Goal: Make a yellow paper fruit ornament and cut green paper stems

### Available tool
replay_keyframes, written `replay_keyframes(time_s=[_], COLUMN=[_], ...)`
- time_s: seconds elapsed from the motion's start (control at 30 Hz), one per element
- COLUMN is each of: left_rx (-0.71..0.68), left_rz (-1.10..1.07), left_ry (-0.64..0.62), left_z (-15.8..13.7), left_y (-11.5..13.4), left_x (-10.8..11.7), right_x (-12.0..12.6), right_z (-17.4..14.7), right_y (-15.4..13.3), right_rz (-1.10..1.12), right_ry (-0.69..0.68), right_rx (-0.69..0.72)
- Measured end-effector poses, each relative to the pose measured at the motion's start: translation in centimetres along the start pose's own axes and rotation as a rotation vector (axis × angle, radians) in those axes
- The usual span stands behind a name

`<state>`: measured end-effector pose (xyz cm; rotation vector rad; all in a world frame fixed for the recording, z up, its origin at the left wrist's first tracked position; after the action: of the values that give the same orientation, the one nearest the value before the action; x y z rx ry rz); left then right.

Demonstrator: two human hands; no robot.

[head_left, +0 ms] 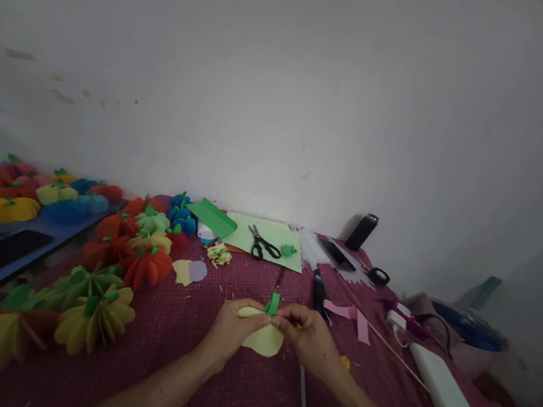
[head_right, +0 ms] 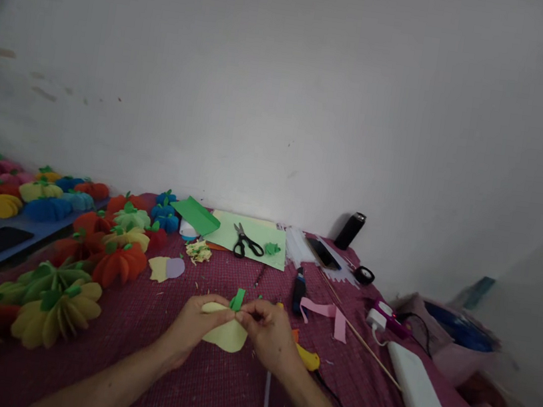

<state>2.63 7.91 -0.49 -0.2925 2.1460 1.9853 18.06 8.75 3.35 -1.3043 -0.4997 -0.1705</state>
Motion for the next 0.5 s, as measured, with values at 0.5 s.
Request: replay_keyframes(time_s=[0.5], left_rx=[-0.054], left_rz=[-0.134], left_ry=[-0.12], left_z=[0.1], left_y=[0.5], left_x=[-0.2], right_x=[0.6], right_z=[0.2], right_y=[0.3], right_rz=[0.138], right_ry=[0.018], right_rx=[-0.058])
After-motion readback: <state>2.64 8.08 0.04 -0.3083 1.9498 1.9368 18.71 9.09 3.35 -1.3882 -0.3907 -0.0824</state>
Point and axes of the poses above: each hand's wrist, its own z-axis towards the middle knuckle, its own x-axis out of the back of the hand, y = z × x, the point moved 1 cm from there along z, towards the middle knuckle, and after that the axes turned 2 degrees about y, right-handed, at the moved point
